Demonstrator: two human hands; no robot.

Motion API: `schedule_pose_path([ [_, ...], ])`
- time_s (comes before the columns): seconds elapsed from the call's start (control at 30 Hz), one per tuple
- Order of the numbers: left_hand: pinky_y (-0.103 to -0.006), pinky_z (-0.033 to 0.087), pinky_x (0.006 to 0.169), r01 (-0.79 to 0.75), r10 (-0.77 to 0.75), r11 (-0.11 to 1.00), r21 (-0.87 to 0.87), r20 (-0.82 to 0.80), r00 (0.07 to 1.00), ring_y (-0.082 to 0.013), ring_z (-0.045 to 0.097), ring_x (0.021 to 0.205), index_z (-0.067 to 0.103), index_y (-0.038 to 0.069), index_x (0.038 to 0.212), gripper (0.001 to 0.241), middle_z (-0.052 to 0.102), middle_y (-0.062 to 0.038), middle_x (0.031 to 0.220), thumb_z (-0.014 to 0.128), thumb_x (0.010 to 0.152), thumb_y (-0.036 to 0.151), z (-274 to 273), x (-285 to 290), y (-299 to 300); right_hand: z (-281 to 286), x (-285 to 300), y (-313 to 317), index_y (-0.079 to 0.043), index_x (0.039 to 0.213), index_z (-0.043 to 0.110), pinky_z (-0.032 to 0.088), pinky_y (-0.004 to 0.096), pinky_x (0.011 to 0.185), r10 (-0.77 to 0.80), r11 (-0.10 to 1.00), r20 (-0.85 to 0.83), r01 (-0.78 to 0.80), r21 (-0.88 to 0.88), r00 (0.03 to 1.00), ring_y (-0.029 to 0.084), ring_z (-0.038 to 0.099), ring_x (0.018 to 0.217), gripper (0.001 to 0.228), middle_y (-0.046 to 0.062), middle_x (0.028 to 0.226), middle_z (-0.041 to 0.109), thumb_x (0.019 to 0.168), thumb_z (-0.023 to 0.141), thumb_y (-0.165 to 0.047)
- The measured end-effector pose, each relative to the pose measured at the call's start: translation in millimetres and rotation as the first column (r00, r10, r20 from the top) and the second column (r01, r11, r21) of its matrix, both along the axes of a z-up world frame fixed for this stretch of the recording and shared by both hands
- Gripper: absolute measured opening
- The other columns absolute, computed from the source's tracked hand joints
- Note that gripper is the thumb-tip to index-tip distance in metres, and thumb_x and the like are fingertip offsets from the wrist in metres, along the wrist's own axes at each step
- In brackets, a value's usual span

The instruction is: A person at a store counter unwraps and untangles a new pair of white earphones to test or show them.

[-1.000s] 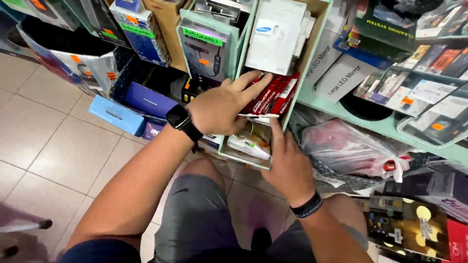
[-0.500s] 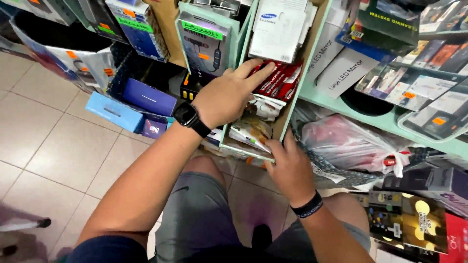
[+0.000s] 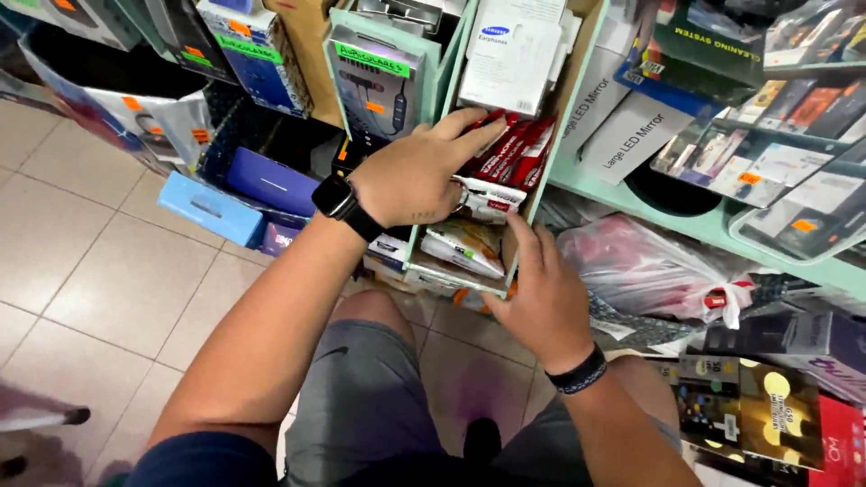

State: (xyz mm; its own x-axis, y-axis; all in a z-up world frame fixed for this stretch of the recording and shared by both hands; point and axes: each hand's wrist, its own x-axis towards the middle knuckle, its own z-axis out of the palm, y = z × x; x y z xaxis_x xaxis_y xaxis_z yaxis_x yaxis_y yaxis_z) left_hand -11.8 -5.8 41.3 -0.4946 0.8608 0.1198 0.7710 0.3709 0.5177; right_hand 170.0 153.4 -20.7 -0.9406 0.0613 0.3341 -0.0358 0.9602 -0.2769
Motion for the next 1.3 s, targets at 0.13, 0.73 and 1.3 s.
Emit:
schedule_pose_path([
  [0.13,-0.0623,0.054,0.090,0.013,-0.012,1.000,-0.006,0.043,0.999,-0.0634,0.053,0.117,0.035,0.011,0.160,0.081,0.032,-0.022,0.160,0.050,0.080,0.007,4.0,-0.7,-1.1,10.2,0.4,-4.0,0.000,0.155,0.029,0.057,0.057,0.089,0.039,0.992,-0.004,-0.039,-0.123,0.999,0.053,0.065,0.111,0.114,0.036,0.135,0.053,0.061,0.095,-0.007],
  [0.73,-0.0548,0.058,0.088,-0.222,0.233,0.972,0.075,-0.224,0.946,-0.0514,0.066,0.104,0.034,0.019,0.156,0.067,0.047,-0.011,0.146,0.049,0.091,0.020,-45.8,-6.9,24.9,-10.9,2.4,8.5,-0.019,0.122,0.072,0.062,0.053,0.063,0.034,0.996,0.022,-0.032,-0.088,0.999,0.050,0.072,0.077,0.041,0.032,0.132,0.052,0.083,0.082,-0.021],
  [1.3,-0.0581,0.060,0.075,-0.371,0.420,0.899,0.233,-0.210,0.883,-0.0513,0.070,0.090,0.045,0.007,0.144,0.088,0.057,-0.020,0.135,0.069,0.077,0.059,-42.2,21.6,38.5,-9.6,2.8,7.7,-0.023,0.134,0.064,0.063,0.051,0.069,0.026,0.999,0.091,-0.022,-0.046,0.996,0.048,0.073,0.087,0.056,0.025,0.134,0.049,0.081,0.082,-0.025],
])
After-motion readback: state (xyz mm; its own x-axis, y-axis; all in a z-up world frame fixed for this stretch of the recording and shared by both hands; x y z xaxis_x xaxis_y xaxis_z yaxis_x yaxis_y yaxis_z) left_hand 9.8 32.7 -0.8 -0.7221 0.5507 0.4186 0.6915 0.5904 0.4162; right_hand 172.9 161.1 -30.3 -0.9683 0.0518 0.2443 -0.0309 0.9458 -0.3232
